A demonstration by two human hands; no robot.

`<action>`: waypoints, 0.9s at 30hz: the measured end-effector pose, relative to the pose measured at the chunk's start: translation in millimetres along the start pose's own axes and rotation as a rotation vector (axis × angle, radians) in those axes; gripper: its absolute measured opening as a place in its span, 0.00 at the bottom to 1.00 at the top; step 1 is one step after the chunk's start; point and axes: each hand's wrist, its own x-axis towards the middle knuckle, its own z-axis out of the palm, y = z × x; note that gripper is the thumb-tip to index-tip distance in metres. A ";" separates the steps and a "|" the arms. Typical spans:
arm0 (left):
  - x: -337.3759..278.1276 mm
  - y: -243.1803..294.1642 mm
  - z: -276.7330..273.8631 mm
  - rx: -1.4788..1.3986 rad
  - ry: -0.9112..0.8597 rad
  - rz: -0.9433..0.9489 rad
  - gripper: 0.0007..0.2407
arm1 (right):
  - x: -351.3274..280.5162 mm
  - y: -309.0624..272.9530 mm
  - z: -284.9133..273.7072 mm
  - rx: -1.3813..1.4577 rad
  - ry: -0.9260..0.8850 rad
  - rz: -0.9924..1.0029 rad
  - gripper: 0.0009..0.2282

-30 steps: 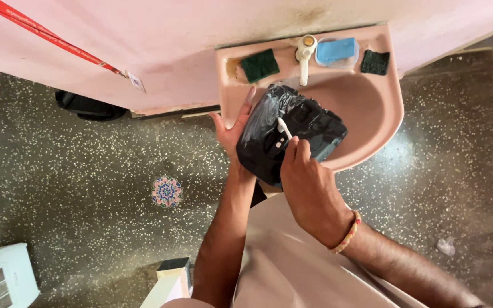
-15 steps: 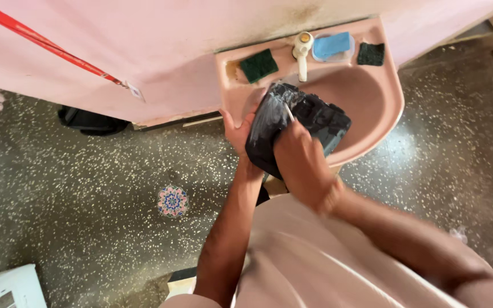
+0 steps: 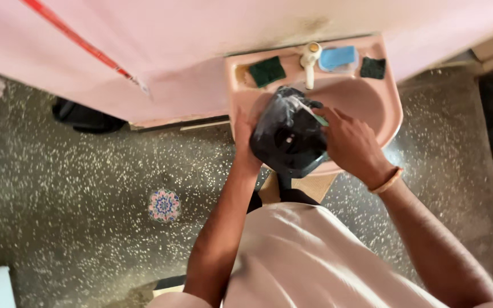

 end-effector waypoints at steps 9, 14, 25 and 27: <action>-64.3 1.6 36.5 -0.080 -0.005 0.078 0.43 | 22.0 -10.3 -0.5 0.077 -0.037 -0.102 0.04; -57.7 -11.3 41.6 -0.008 0.305 0.221 0.46 | 43.5 -25.4 -5.8 0.194 -0.089 -0.389 0.04; -89.0 -39.2 21.0 -0.136 0.162 0.408 0.46 | 56.8 -8.1 15.0 0.171 -0.049 -0.545 0.04; -90.2 -51.4 22.2 -0.160 -0.070 0.512 0.44 | 62.1 -14.7 17.2 0.190 -0.034 -0.616 0.04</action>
